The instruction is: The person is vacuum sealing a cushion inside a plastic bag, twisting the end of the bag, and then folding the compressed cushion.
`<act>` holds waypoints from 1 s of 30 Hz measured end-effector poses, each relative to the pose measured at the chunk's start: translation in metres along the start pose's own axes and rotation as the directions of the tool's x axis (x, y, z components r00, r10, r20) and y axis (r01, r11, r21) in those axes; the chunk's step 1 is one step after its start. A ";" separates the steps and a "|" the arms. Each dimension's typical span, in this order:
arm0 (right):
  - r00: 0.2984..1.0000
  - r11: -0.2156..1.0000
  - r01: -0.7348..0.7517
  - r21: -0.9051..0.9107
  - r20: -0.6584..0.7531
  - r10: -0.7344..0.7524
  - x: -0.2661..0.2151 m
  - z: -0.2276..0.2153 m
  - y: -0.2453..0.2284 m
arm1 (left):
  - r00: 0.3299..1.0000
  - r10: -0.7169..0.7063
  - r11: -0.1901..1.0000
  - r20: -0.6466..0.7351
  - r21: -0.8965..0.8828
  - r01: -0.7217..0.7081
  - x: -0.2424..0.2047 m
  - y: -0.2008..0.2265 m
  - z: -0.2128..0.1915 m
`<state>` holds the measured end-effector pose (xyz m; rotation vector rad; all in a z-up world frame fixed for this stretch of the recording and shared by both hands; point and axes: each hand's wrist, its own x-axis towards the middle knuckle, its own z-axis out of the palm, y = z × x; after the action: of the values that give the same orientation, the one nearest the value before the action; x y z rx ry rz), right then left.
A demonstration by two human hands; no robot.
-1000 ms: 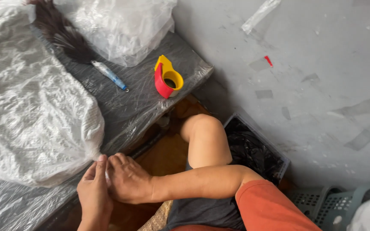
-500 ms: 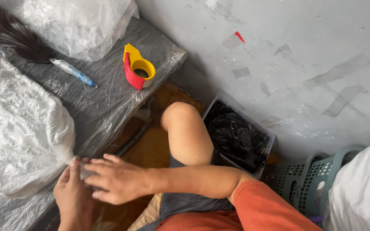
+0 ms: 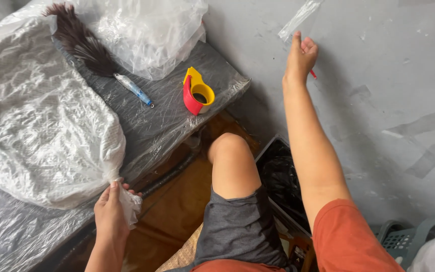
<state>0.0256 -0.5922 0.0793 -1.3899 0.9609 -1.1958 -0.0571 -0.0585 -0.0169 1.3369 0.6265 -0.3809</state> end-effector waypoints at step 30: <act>0.258 0.981 -0.192 -0.030 0.963 0.079 -0.296 -0.049 -0.009 | 0.956 0.219 0.946 -0.197 -0.196 -0.258 -0.026 -0.084 -0.021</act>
<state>-0.0780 -0.3139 0.0388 -1.5480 0.0761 -0.0440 -0.1316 -0.0577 -0.0683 1.2224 0.6214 0.0041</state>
